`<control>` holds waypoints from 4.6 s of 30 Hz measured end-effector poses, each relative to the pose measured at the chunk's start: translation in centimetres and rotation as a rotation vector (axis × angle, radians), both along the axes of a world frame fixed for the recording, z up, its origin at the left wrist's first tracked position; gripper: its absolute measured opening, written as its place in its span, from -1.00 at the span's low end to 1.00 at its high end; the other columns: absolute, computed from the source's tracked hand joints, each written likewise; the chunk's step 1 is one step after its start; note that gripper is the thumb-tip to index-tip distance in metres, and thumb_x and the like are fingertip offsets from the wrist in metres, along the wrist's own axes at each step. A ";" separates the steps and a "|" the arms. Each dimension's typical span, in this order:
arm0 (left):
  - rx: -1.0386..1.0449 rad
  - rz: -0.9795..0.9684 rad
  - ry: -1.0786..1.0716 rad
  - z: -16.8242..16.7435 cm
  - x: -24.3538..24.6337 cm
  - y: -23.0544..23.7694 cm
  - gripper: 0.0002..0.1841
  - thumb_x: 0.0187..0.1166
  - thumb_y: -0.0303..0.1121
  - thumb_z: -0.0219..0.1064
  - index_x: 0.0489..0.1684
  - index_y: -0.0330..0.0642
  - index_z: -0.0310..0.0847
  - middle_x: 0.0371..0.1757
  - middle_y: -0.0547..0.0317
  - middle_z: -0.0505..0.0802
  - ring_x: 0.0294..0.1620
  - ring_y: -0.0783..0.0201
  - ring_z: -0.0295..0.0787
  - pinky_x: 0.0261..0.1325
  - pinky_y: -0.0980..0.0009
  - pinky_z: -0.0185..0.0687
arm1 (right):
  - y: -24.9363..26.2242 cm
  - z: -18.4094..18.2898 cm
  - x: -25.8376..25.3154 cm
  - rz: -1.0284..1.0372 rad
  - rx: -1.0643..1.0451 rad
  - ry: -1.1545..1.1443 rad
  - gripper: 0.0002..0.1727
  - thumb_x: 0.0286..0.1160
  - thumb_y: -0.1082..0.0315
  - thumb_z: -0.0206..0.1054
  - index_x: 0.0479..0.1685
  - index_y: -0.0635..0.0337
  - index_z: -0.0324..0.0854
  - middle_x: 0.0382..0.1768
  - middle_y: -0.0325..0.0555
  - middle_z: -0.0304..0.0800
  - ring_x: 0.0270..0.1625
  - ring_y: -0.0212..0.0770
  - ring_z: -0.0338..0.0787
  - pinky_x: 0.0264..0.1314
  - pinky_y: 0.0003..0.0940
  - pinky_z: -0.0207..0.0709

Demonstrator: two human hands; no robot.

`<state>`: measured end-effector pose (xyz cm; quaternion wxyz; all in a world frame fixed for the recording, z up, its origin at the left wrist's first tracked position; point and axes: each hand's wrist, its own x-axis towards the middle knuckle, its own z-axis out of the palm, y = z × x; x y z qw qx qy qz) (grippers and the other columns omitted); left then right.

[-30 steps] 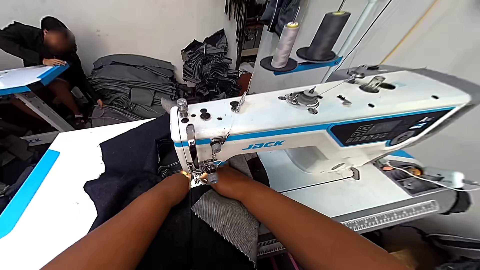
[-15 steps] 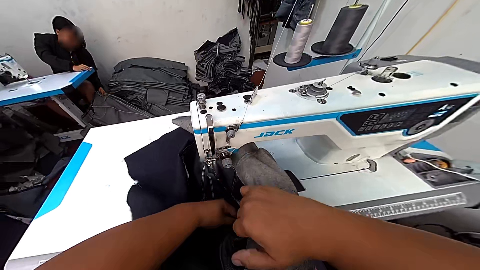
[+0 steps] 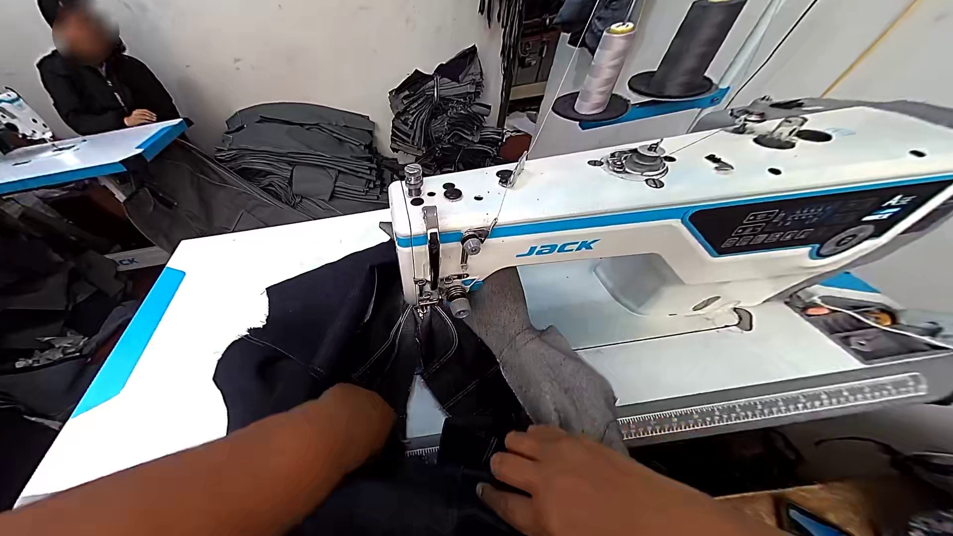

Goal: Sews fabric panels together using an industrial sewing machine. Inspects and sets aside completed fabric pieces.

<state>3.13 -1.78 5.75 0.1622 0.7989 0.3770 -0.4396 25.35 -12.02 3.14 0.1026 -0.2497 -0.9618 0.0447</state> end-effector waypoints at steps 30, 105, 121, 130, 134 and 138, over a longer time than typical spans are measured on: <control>-0.140 0.491 -0.467 -1.0 3.8 8.3 -0.30 0.55 0.08 0.45 0.28 -0.53 0.63 0.23 -0.40 0.76 0.33 -0.24 0.67 0.44 -0.27 0.43 | 10.9 0.0 -2.3 -0.534 -0.579 -0.333 -0.39 0.46 0.34 0.50 0.51 0.36 0.49 0.51 0.26 0.55 0.62 0.25 0.47 0.54 0.27 0.37; 0.366 0.292 -0.590 -7.7 0.6 4.3 -0.14 0.66 -0.05 0.38 0.89 -0.18 0.03 0.94 -0.10 0.01 0.96 -0.17 -0.31 0.86 -0.28 -0.39 | 14.7 -6.5 -2.2 -0.613 -0.484 0.042 -0.41 0.69 0.15 0.35 0.63 0.25 0.50 0.73 0.10 0.40 0.87 0.10 0.18 0.93 0.18 -0.30; 0.316 0.428 -0.550 -9.0 2.1 1.5 -0.22 0.76 0.18 0.04 0.96 0.27 -0.15 0.98 0.39 -0.11 0.97 -0.02 -0.57 0.62 -0.64 -0.75 | 8.0 -7.4 -1.3 -0.609 -0.398 0.028 -0.52 0.83 0.27 0.13 0.68 -0.02 0.51 0.76 -0.26 0.39 0.91 0.00 0.10 0.87 0.36 -0.30; 0.353 0.452 -0.521 -9.0 1.5 3.6 -0.11 0.66 0.22 0.17 0.96 0.17 -0.14 0.98 0.27 -0.09 0.97 -0.09 -0.51 0.70 -0.54 -0.64 | 10.7 -6.8 -1.1 -0.596 -0.470 0.045 -0.53 0.84 0.29 0.11 0.67 0.03 0.51 0.78 -0.19 0.35 0.92 0.05 0.03 0.87 0.35 -0.40; 0.391 0.430 -0.559 -9.0 1.2 5.4 -0.14 0.67 0.20 0.17 0.95 0.09 -0.06 0.97 0.21 -0.03 0.97 -0.12 -0.44 0.72 -0.53 -0.59 | 12.4 -6.8 -1.3 -0.587 -0.429 0.060 -0.55 0.84 0.30 0.11 0.63 0.07 0.55 0.75 -0.13 0.41 0.89 0.12 0.14 0.84 0.41 -0.36; 0.365 0.434 -0.514 -8.5 1.5 7.6 -0.14 0.68 0.19 0.16 0.95 0.09 -0.08 0.97 0.14 -0.02 0.97 -0.12 -0.48 0.72 -0.51 -0.65 | 14.1 -6.6 -1.2 -0.588 -0.437 0.104 -0.57 0.81 0.33 0.15 0.58 0.11 0.60 0.73 -0.05 0.43 0.88 0.16 0.13 0.84 0.42 -0.39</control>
